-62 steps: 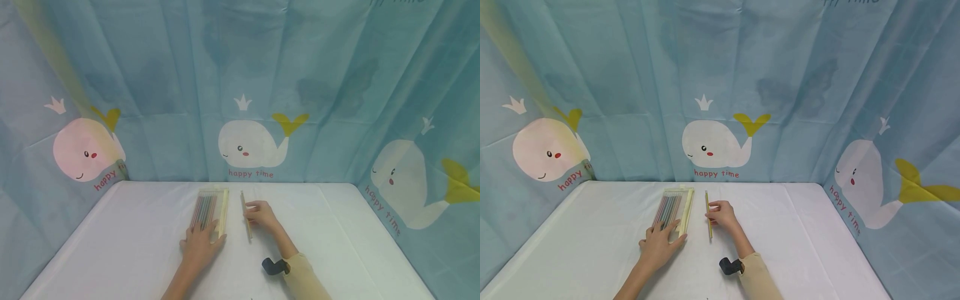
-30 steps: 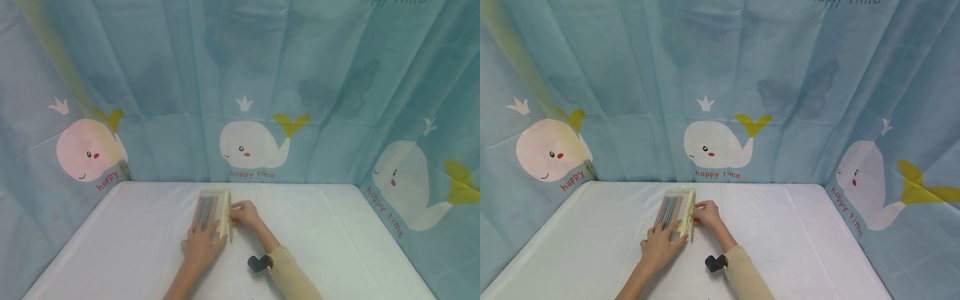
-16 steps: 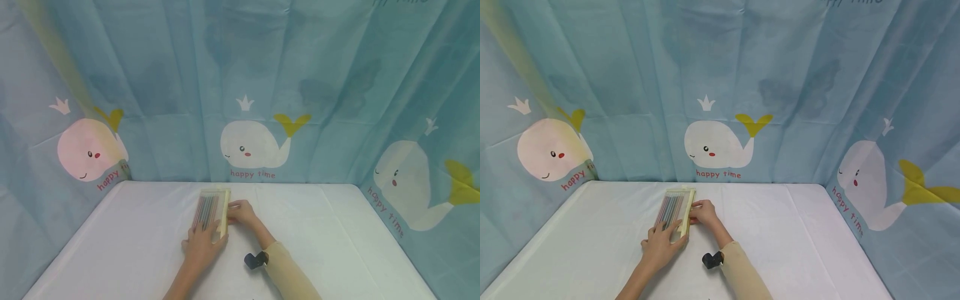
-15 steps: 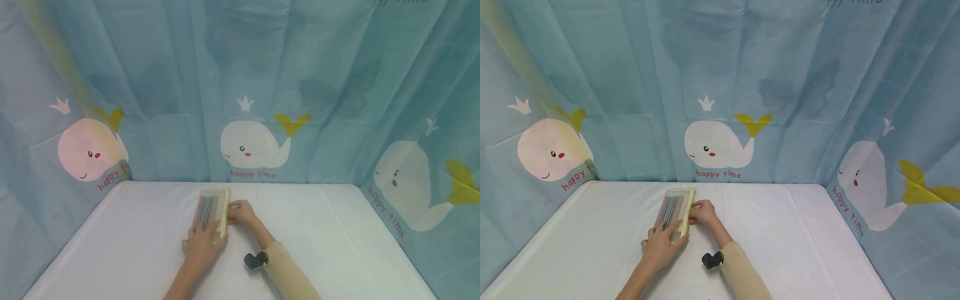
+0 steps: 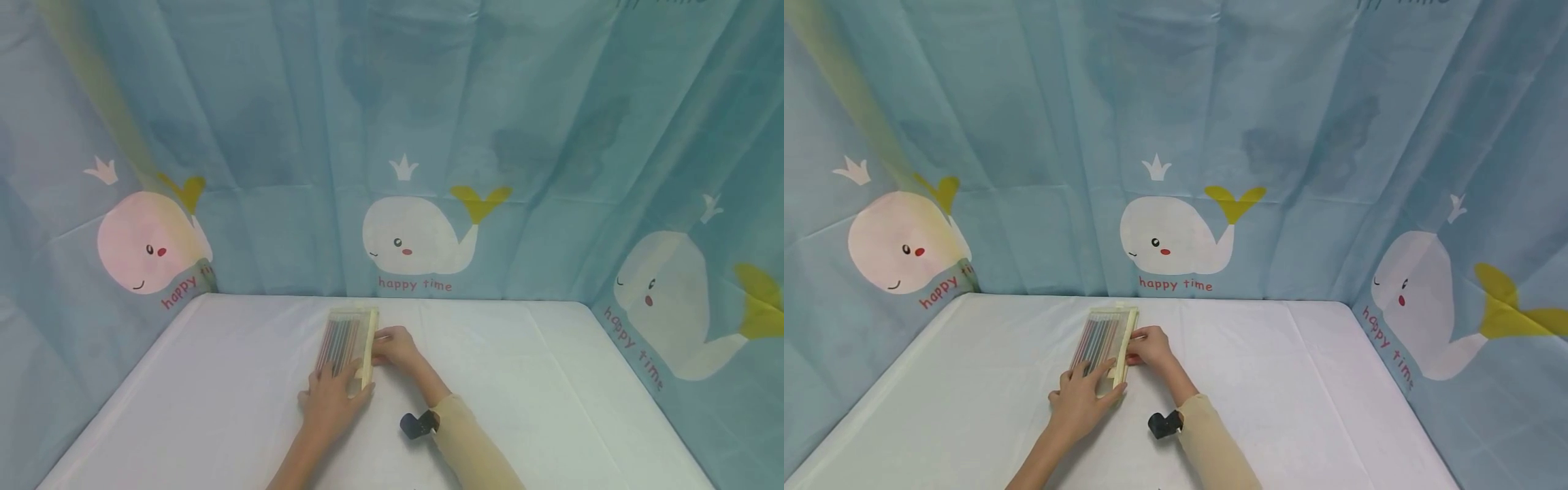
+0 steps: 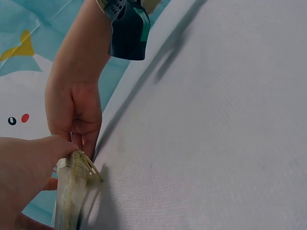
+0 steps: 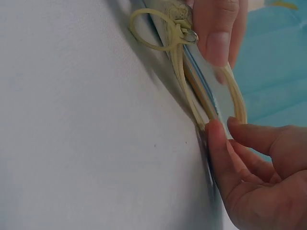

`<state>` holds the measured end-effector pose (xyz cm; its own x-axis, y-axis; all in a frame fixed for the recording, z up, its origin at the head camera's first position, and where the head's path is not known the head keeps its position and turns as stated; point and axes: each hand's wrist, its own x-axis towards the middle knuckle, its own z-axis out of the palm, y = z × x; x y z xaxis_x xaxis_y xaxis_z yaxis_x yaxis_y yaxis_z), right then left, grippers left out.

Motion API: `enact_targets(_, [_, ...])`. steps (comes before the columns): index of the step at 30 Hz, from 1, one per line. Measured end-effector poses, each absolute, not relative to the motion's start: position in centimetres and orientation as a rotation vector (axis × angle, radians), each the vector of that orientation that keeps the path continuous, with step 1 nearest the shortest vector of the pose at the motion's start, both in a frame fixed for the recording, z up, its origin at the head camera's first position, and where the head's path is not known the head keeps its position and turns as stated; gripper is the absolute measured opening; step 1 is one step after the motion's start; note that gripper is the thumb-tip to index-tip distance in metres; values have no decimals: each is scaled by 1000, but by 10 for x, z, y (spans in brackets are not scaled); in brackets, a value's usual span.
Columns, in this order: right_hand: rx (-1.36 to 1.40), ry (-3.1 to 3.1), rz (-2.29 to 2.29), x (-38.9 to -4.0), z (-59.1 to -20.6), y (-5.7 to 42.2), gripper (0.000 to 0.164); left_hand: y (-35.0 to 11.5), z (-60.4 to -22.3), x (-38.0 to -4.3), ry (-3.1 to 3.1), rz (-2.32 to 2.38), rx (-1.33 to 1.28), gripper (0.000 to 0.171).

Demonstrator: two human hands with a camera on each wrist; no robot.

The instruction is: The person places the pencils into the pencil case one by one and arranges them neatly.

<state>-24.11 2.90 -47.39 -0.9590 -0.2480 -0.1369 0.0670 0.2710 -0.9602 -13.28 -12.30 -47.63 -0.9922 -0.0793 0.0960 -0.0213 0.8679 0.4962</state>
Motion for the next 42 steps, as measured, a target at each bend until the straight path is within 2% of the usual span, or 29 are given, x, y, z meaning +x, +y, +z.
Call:
enact_targets(14, [-211,2288,-1831,-238,-474,52,33,-124,-475,-130,-2913,-721,66,57])
enact_targets(42, [-89,2488,-1830,-207,-454,141,30,-123,-468,-132,-2909,-748,48,54])
